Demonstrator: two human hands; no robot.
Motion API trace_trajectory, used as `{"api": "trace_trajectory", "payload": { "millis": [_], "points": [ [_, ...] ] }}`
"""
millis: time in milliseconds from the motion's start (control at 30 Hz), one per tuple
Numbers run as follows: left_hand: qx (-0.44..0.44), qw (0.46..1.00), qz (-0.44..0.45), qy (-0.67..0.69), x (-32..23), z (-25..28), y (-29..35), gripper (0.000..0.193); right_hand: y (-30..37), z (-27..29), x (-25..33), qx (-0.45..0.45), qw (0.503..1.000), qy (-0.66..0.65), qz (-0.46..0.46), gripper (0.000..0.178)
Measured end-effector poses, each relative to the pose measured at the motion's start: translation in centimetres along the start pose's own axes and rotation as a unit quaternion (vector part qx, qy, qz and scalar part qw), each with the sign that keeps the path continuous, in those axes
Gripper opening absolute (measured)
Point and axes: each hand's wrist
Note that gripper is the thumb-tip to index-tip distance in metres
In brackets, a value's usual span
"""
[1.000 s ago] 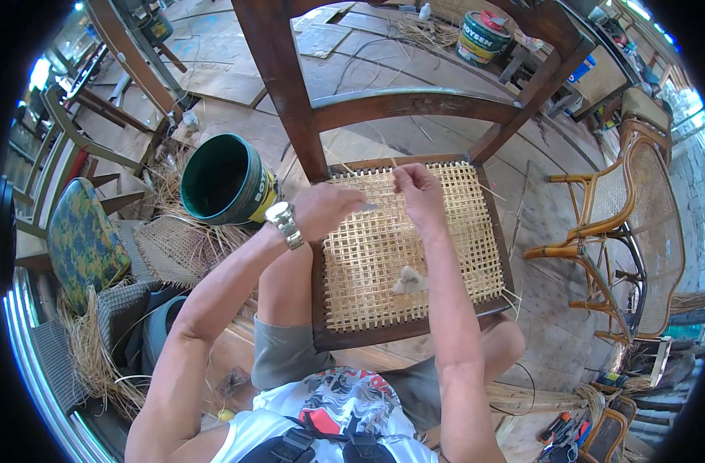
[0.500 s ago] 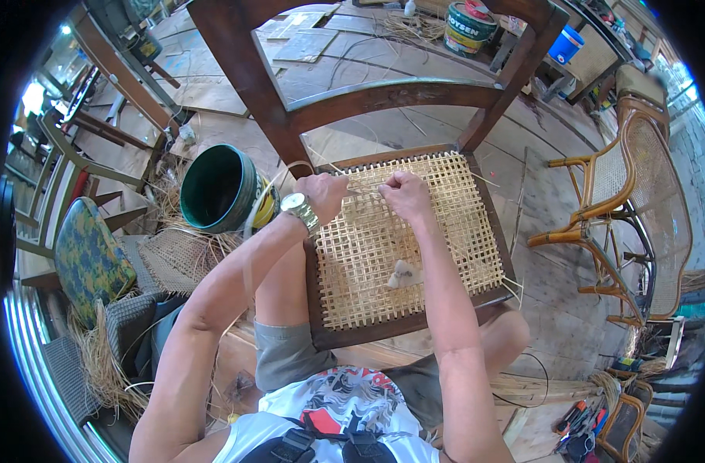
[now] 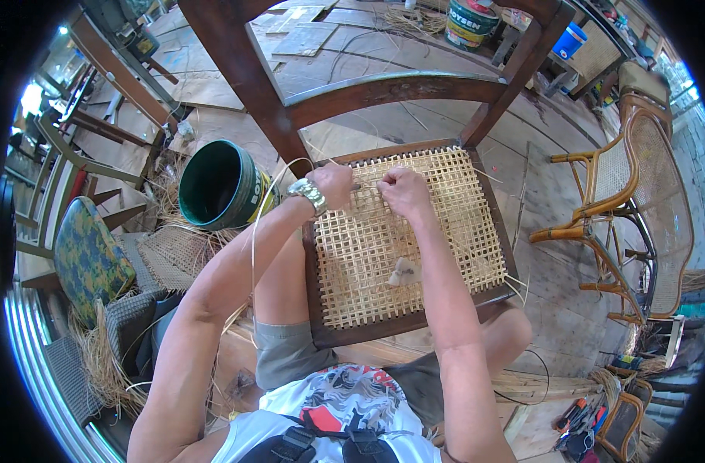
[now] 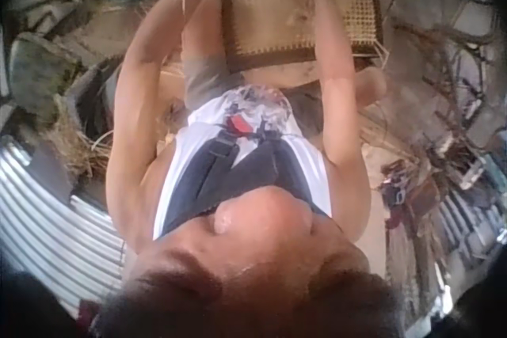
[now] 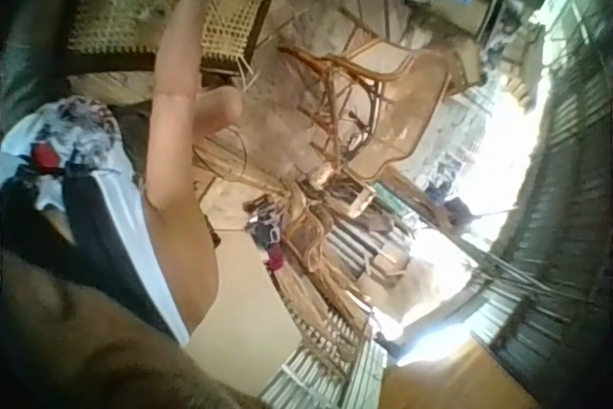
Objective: Weaving a rattan seat into a wooden chair frame using cane strips and tools.
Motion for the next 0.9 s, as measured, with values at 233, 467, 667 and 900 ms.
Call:
{"api": "trace_trajectory", "payload": {
  "millis": [233, 467, 667, 900],
  "points": [
    [0.027, 0.991, 0.070, 0.115, 2.2, -2.0, -1.9, 0.051, 1.5, -2.0, 3.0, 0.006, 0.999, 0.041, 0.003, 0.027],
    [-0.200, 0.979, 0.034, 0.007, 2.1, 0.1, 4.9, 0.030, 3.0, -1.4, -0.4, -0.081, 0.979, 0.175, 0.066, 0.018],
    [-0.344, 0.884, 0.304, 0.090, 18.2, 3.1, 18.4, 0.033, 2.3, -3.4, 3.9, -0.105, 0.968, 0.031, 0.226, 0.012],
    [-0.155, 0.810, 0.168, 0.540, 11.1, 2.9, 15.3, 0.026, 1.4, -4.5, 6.0, 0.006, 0.948, -0.315, 0.046, 0.005]
  ]
}}
Point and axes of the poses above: each hand's wrist, its own y-axis away from the middle knuckle, its own z-axis out of the back of the hand, x = y × z, and after that the axes turned 13 degrees about -x, right-handed
